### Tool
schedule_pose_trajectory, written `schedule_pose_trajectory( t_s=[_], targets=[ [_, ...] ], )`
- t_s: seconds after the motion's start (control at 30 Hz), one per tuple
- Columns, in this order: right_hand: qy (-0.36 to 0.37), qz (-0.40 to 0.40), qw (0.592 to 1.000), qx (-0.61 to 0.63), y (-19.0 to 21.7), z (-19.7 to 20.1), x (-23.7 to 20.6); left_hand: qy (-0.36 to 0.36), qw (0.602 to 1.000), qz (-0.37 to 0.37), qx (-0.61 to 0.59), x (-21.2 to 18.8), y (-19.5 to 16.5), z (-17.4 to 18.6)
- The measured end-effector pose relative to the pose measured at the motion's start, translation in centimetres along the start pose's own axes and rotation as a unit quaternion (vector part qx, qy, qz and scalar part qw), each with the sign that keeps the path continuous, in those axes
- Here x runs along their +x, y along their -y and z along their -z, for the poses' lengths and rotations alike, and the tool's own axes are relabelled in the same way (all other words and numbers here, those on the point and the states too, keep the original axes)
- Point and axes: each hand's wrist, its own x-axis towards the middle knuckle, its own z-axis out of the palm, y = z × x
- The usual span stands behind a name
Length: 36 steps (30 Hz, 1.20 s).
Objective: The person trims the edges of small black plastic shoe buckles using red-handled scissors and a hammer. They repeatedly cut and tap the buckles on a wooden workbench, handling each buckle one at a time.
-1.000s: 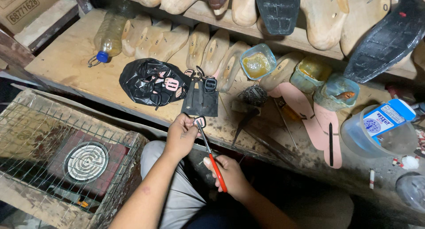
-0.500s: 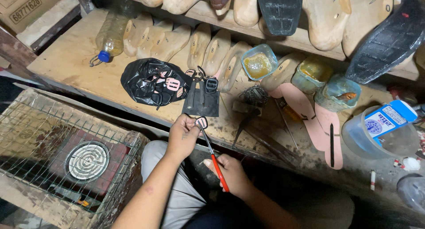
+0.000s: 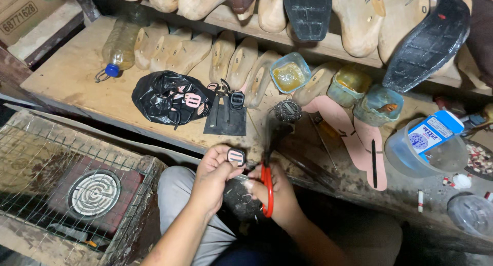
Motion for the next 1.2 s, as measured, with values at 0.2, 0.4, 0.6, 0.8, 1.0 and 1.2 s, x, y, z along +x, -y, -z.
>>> schedule_pose_trajectory(
  t_s=[0.2,0.4,0.6,0.8,1.0,1.2],
  targets=[
    [-0.001,0.085,0.995,-0.055,2.7,-0.1,1.3,0.104,0.991,-0.029,0.076,-2.9,0.2,-0.8],
    [0.033,0.109,0.985,-0.130,4.1,-0.1,0.8,0.135,0.973,0.009,0.188,-3.7,-0.9,0.0],
    [0.099,0.017,0.985,-0.143,5.0,0.6,-1.2,-0.009,0.992,-0.057,0.116,-2.2,-3.3,-0.4],
    [0.209,-0.125,0.964,-0.105,3.4,0.1,-3.3,-0.066,0.981,-0.139,0.114,-1.5,-6.0,0.1],
    [0.224,-0.147,0.957,-0.112,3.1,0.1,-3.0,-0.069,0.979,-0.148,0.125,-1.4,-6.2,0.4],
    [0.190,-0.150,0.957,-0.161,3.5,0.0,-3.3,-0.045,0.936,-0.252,0.239,-1.9,-5.9,1.0]
  ],
)
